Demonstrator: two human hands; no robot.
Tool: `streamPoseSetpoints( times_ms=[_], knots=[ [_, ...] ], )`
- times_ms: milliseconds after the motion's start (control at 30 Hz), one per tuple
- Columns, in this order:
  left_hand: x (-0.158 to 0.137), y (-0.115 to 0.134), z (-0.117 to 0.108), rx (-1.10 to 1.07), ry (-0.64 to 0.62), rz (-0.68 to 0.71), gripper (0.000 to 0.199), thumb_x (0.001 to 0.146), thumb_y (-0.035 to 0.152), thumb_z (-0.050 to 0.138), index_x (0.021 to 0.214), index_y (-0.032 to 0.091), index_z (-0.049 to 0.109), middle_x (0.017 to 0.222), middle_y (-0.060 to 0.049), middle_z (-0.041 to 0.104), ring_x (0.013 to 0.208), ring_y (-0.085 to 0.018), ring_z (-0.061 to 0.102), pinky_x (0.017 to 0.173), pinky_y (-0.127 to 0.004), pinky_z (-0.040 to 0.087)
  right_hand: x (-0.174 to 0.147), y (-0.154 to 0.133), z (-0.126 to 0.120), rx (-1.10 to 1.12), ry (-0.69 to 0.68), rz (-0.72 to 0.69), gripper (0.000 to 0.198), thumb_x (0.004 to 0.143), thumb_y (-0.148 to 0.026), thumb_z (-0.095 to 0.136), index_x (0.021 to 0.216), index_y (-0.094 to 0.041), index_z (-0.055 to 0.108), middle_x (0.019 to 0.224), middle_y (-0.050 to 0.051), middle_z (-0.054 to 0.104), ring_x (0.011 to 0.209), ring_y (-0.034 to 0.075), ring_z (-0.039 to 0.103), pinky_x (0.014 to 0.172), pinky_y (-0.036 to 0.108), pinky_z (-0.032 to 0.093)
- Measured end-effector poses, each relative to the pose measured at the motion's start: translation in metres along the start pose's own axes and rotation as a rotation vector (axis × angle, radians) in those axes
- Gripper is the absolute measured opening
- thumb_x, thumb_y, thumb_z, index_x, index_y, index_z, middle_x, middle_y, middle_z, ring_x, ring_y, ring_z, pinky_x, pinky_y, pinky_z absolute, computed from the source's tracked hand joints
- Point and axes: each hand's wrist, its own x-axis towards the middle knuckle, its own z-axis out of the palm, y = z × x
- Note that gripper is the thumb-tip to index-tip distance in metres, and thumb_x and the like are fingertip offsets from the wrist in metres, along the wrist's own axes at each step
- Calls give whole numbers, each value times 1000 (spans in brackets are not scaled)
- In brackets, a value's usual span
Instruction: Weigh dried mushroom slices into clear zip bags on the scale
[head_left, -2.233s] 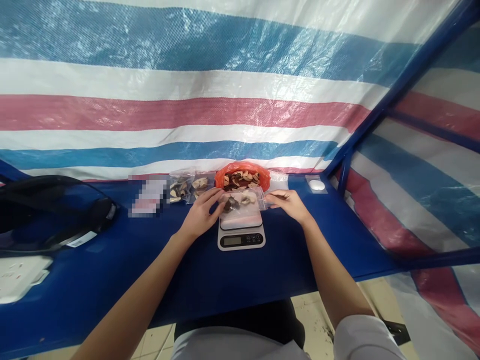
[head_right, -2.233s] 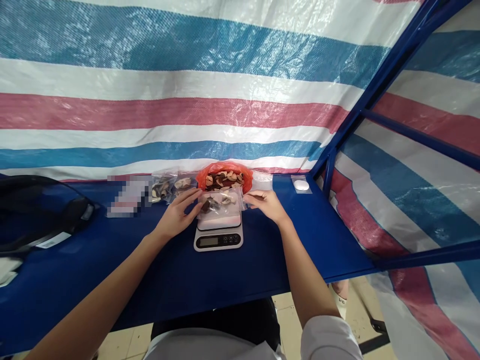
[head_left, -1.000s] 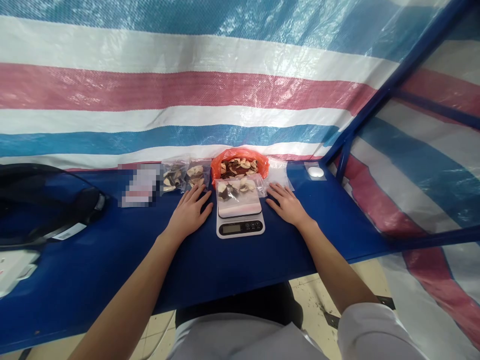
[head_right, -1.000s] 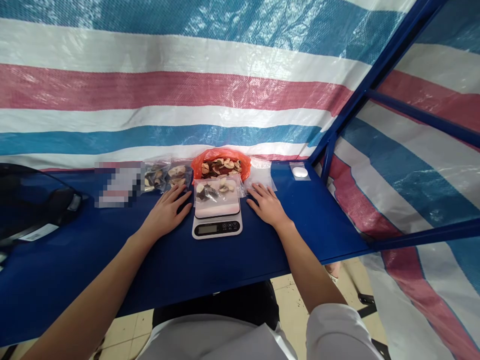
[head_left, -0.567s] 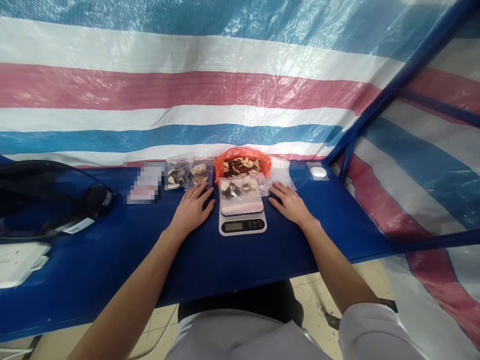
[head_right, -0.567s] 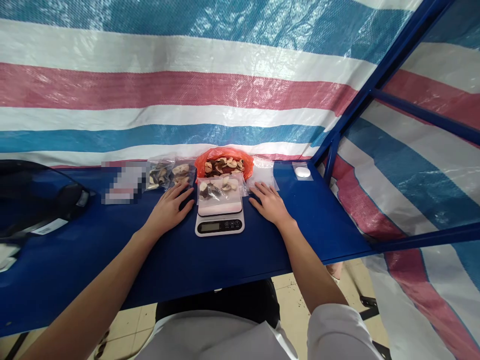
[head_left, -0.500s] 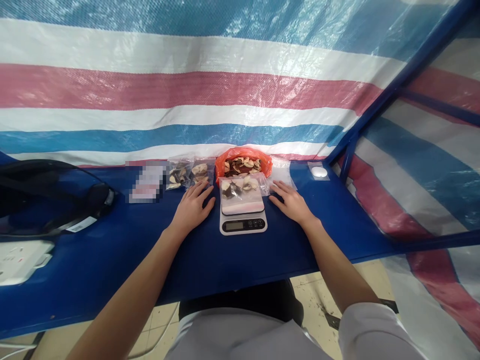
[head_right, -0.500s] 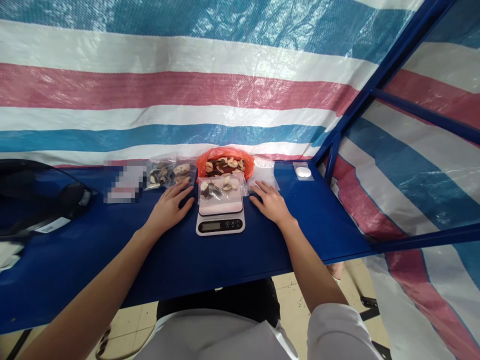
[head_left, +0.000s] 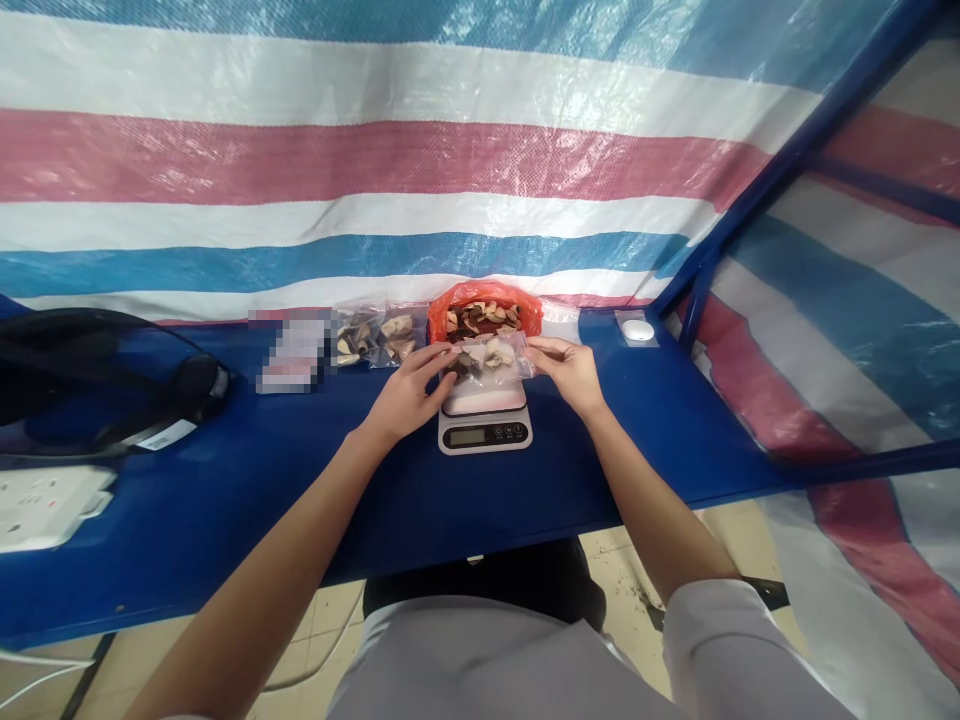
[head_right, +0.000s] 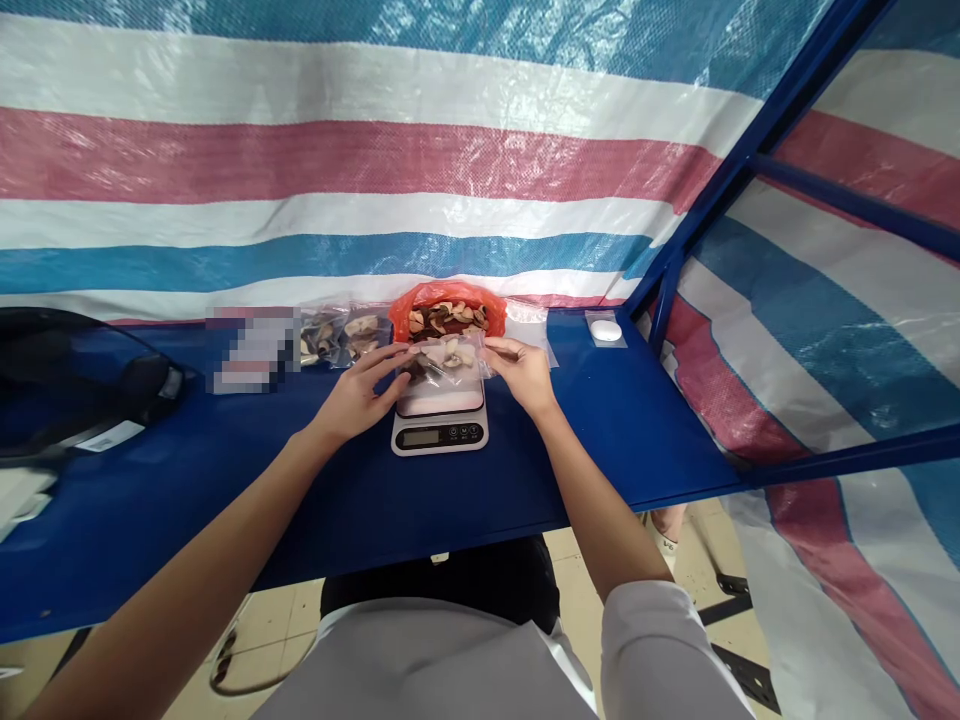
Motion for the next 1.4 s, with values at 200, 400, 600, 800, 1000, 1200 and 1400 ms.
streamPoseSetpoints(
  times_ms=[200, 400, 600, 800, 1000, 1200, 1400],
  knots=[
    [2, 3, -1, -20, -22, -19, 40, 100, 41, 48, 129, 20, 67, 138, -13, 64, 129, -26, 61, 114, -46, 46, -1, 0, -2, 91, -35, 75, 45, 58, -46, 91, 91, -18, 79, 90, 5, 80, 85, 24, 76, 74, 37, 64],
    [7, 8, -1, -18, -22, -53, 40, 98, 41, 48, 124, 20, 70, 134, -13, 67, 126, -27, 62, 111, -46, 48, 1, -2, -6, 106, -101, 105, 42, 57, -41, 91, 91, -20, 79, 88, 3, 80, 86, 23, 75, 74, 36, 64],
    [21, 12, -2, -13, 32, -62, 41, 98, 41, 48, 118, 15, 73, 121, -15, 72, 114, -27, 67, 106, -42, 51, 10, -19, -7, 11, -192, -32, 36, 62, -42, 88, 89, -19, 81, 98, 5, 80, 85, 22, 74, 72, 34, 62],
    [46, 17, -1, -167, -2, -181, 40, 94, 44, 52, 116, 17, 74, 120, -11, 74, 113, -28, 68, 103, -39, 50, 27, -48, 1, -119, -308, -206, 31, 70, -44, 83, 91, -21, 81, 101, 5, 80, 94, 24, 74, 91, 40, 59],
    [72, 16, -6, -525, -53, -378, 44, 86, 57, 65, 108, 22, 79, 111, -6, 78, 105, -28, 69, 93, -34, 54, 41, -70, 7, -158, -409, -324, 28, 77, -45, 79, 93, -22, 82, 103, 3, 80, 100, 25, 74, 96, 40, 57],
    [82, 18, -15, -721, -115, -478, 35, 76, 56, 79, 92, 25, 82, 99, -5, 78, 91, -24, 68, 81, -28, 54, 48, -78, 11, -163, -387, -363, 25, 80, -44, 76, 93, -24, 83, 102, 2, 81, 99, 25, 75, 94, 40, 58],
    [75, 17, -1, -782, -87, -477, 35, 75, 53, 78, 87, 20, 80, 88, -6, 75, 79, -19, 65, 75, -28, 53, 52, -68, 8, -151, -393, -324, 23, 79, -43, 77, 92, -25, 83, 101, 3, 81, 100, 26, 75, 96, 41, 58]
  ],
)
